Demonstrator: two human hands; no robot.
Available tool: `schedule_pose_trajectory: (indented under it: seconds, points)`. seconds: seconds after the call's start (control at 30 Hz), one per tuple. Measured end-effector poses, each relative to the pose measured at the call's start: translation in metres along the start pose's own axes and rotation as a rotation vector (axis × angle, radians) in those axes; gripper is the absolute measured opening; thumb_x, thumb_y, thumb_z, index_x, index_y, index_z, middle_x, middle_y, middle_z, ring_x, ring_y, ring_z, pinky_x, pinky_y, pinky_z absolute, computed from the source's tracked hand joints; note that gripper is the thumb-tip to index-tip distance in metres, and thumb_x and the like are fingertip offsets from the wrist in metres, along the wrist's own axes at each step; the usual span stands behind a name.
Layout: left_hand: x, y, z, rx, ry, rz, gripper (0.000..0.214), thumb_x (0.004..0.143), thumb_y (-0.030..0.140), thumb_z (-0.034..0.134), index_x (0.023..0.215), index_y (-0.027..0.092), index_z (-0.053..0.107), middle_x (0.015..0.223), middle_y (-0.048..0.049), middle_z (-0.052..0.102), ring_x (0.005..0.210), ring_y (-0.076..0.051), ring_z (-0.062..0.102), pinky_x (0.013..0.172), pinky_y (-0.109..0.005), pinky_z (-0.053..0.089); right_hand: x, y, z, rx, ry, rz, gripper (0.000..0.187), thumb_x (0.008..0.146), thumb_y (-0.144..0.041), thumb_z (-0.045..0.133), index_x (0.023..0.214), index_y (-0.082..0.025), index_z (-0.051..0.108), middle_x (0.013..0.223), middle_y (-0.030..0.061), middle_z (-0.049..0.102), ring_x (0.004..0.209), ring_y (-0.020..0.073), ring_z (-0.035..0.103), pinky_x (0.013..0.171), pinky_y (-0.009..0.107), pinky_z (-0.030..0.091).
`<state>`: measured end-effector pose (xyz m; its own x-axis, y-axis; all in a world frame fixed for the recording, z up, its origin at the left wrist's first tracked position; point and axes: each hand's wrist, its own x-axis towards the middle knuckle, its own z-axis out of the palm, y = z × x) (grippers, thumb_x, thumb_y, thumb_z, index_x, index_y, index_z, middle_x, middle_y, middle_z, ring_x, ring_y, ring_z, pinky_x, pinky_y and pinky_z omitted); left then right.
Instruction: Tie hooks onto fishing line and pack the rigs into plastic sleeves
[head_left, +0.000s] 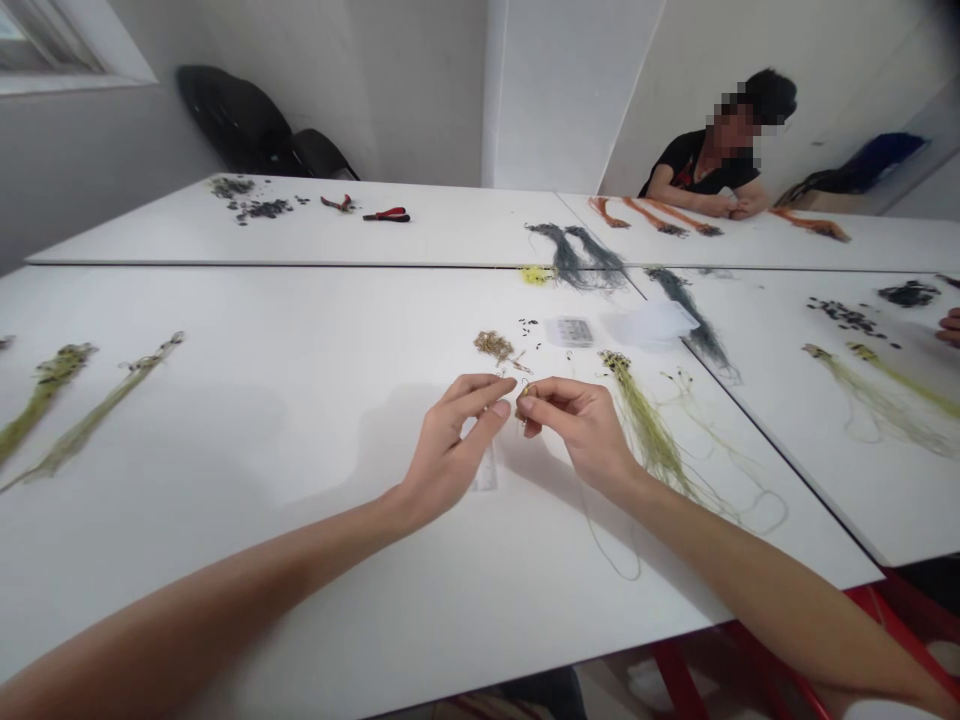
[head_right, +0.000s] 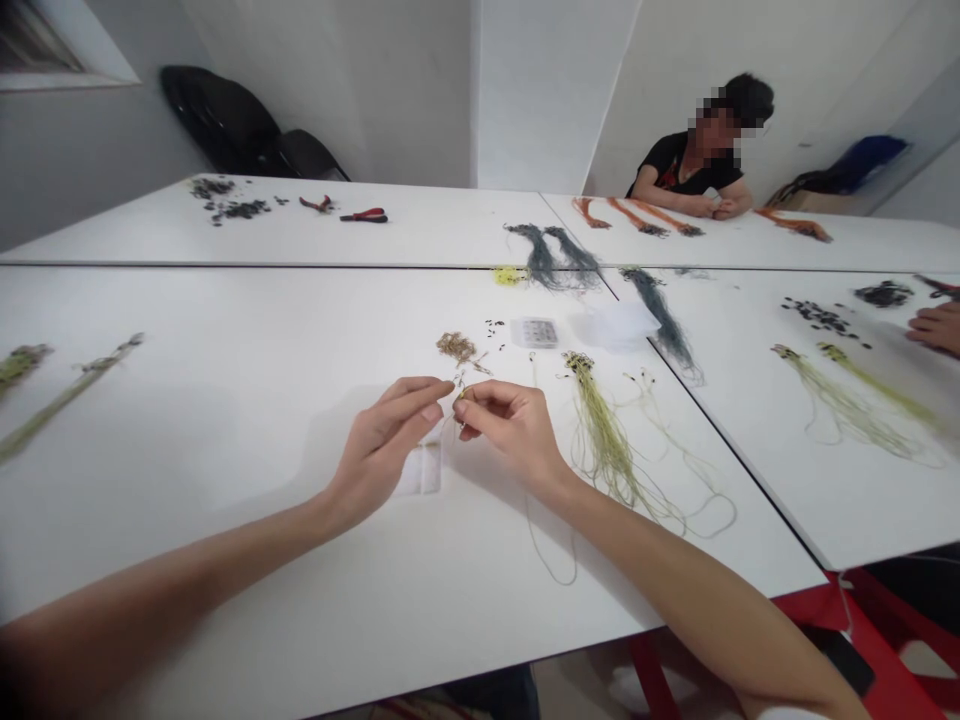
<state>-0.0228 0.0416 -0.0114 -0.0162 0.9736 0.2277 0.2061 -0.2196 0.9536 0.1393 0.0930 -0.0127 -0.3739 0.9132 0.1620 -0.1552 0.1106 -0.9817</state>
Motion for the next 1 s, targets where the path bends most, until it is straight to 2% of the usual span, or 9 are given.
schedule_pose_trajectory:
  seconds: [0.07, 0.13, 0.23, 0.33, 0.5, 0.77, 1.0]
  points:
    - [0.007, 0.001, -0.003, -0.106, -0.032, -0.13, 0.026, 0.092, 0.035, 0.054, 0.105, 0.02, 0.071, 0.103, -0.0069, 0.065, 0.081, -0.015, 0.057, 0.07, -0.027, 0.045, 0.001, 0.001, -0.001, 0.07, -0.02, 0.019, 0.006, 0.078, -0.024, 0.071, 0.076, -0.018, 0.072, 0.067, 0.0003, 0.063, 0.059, 0.0108, 0.055, 0.063, 0.028, 0.046]
    - [0.012, 0.002, -0.006, -0.209, -0.125, -0.251, 0.029, 0.092, 0.037, 0.053, 0.102, 0.017, 0.072, 0.095, -0.0077, 0.067, 0.068, -0.012, 0.055, 0.061, -0.026, 0.042, 0.002, 0.002, -0.002, 0.116, -0.025, 0.047, 0.007, 0.078, -0.025, 0.072, 0.077, -0.018, 0.072, 0.069, 0.0002, 0.062, 0.06, 0.0101, 0.053, 0.064, 0.028, 0.043]
    - [0.015, 0.002, -0.008, -0.289, -0.248, -0.322, 0.03, 0.092, 0.037, 0.053, 0.105, 0.017, 0.072, 0.101, -0.0094, 0.069, 0.06, -0.01, 0.053, 0.056, -0.026, 0.038, 0.002, 0.002, -0.004, 0.148, -0.025, 0.093, 0.008, 0.077, -0.026, 0.073, 0.074, -0.018, 0.071, 0.067, -0.0006, 0.06, 0.06, 0.0094, 0.049, 0.062, 0.027, 0.039]
    - [0.014, 0.002, -0.008, -0.318, -0.3, -0.324, 0.029, 0.092, 0.036, 0.055, 0.106, 0.018, 0.072, 0.104, -0.0097, 0.069, 0.061, -0.01, 0.057, 0.057, -0.025, 0.038, 0.002, 0.003, -0.004, 0.159, -0.018, 0.128, 0.01, 0.076, -0.027, 0.074, 0.073, -0.018, 0.07, 0.061, -0.0021, 0.055, 0.058, 0.0092, 0.044, 0.059, 0.027, 0.036]
    - [0.011, 0.0, -0.004, -0.381, -0.335, -0.332, 0.026, 0.091, 0.033, 0.058, 0.104, 0.018, 0.073, 0.103, -0.0093, 0.069, 0.079, -0.014, 0.061, 0.068, -0.026, 0.043, 0.001, 0.003, -0.003, 0.192, -0.029, 0.16, 0.012, 0.075, -0.027, 0.074, 0.07, -0.018, 0.068, 0.058, -0.0029, 0.052, 0.056, 0.0094, 0.04, 0.057, 0.028, 0.034]
    - [0.007, -0.004, 0.002, -0.349, -0.278, -0.288, 0.024, 0.09, 0.035, 0.06, 0.088, 0.016, 0.074, 0.082, -0.0043, 0.065, 0.074, -0.012, 0.057, 0.071, -0.027, 0.044, 0.001, 0.004, -0.001, 0.238, -0.022, 0.178, 0.01, 0.075, -0.023, 0.073, 0.068, -0.017, 0.069, 0.059, -0.0018, 0.057, 0.055, 0.0088, 0.043, 0.053, 0.026, 0.03]
    - [0.005, -0.001, 0.0, -0.231, -0.232, -0.197, 0.025, 0.091, 0.033, 0.055, 0.08, 0.016, 0.07, 0.076, -0.0031, 0.063, 0.072, -0.013, 0.055, 0.07, -0.027, 0.044, -0.003, 0.006, 0.002, 0.257, -0.009, 0.164, 0.009, 0.075, -0.026, 0.075, 0.074, -0.019, 0.071, 0.065, -0.0012, 0.06, 0.056, 0.0089, 0.044, 0.052, 0.027, 0.029]
